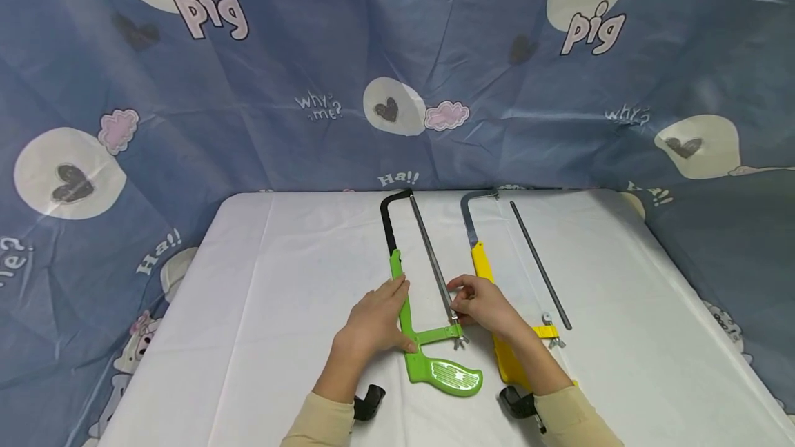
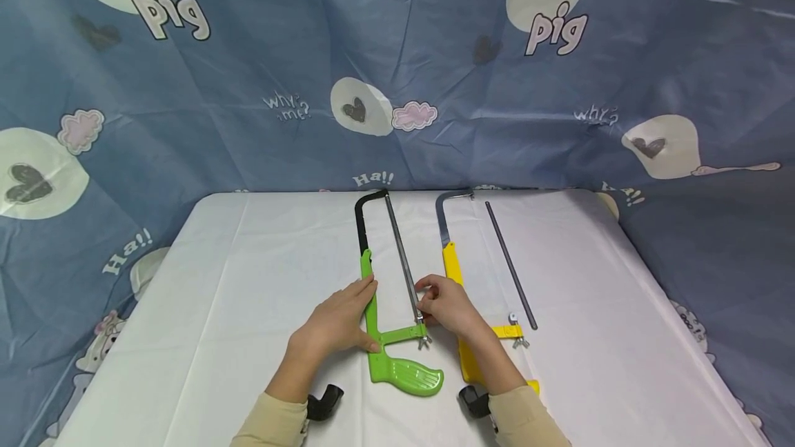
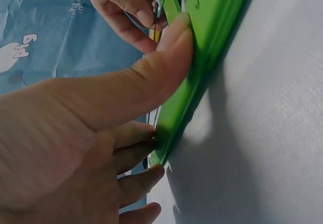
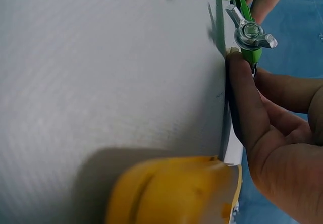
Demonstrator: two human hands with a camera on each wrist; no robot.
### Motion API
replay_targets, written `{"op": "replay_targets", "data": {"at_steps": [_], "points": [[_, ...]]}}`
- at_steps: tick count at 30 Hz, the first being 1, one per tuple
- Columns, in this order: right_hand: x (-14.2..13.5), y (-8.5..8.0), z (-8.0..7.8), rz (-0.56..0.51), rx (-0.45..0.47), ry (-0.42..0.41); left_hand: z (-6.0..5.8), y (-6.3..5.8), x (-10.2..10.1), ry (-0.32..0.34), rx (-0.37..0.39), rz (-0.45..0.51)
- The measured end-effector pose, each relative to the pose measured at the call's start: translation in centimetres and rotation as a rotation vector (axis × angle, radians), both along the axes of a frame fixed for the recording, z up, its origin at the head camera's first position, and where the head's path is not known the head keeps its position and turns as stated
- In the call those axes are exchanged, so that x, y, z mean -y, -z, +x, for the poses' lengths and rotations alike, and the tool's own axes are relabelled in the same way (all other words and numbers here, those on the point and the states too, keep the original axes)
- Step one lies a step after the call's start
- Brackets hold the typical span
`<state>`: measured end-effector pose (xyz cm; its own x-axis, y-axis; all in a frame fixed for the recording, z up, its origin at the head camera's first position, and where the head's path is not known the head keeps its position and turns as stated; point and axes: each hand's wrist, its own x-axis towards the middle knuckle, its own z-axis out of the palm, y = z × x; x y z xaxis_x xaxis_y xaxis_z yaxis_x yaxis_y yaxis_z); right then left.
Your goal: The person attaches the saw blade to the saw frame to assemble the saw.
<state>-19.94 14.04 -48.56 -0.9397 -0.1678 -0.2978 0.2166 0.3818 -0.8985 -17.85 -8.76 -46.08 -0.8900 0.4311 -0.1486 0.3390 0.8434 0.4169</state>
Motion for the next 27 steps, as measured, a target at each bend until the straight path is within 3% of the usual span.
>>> {"op": "replay_targets", "data": {"at_steps": [12, 20, 27], "points": [[0.2, -0.6, 0.7, 0.135, -0.071, 0.013, -0.1, 0.1, 0.2, 0.007, 0.006, -0.027], [0.1, -2.0, 2.8, 0.417, -0.291, -0.06, 0.0, 0.1, 0.4, -0.001, 0.028, -0.004], [0.3, -3.2, 5.4, 0.599, -0.376, -0.14, -0.1, 0.0, 0.4, 0.0, 0.029, -0.015]]}}
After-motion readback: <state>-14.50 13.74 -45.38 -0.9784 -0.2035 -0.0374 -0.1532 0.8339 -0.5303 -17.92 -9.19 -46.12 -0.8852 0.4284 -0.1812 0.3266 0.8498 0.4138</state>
